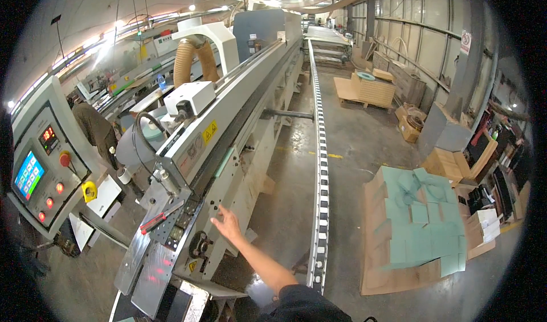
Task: The person repeatedly places light green rectangular wood panels onto a conveyor belt feeding a sanding machine, then retrieves them after processing. The person stacks the finished panels on a nearby table and occasionally picks up new panels from a stack on the floor.
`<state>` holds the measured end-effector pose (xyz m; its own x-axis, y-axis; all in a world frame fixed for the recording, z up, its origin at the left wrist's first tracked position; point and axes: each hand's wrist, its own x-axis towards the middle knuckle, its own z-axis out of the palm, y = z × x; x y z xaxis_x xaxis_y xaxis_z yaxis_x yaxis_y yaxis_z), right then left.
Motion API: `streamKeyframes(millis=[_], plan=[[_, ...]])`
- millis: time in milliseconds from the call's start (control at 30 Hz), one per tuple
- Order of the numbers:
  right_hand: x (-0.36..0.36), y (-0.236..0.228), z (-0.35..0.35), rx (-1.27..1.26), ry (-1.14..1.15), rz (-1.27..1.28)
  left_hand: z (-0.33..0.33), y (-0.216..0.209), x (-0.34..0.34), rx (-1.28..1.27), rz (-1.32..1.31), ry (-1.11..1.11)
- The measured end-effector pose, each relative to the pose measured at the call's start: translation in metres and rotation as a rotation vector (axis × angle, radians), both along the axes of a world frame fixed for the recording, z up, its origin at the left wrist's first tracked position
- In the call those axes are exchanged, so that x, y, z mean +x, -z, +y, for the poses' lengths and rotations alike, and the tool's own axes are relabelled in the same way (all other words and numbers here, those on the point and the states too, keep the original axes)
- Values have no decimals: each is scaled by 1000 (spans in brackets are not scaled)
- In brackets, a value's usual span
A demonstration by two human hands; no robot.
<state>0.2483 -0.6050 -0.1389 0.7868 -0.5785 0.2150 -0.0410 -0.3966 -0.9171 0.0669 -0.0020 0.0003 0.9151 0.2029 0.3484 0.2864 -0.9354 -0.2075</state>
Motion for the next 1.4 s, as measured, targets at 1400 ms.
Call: streamKeyframes(millis=[1400], plan=[[-176,-16,144,-72,-140,-28,49,9,-28,-445,107,108]])
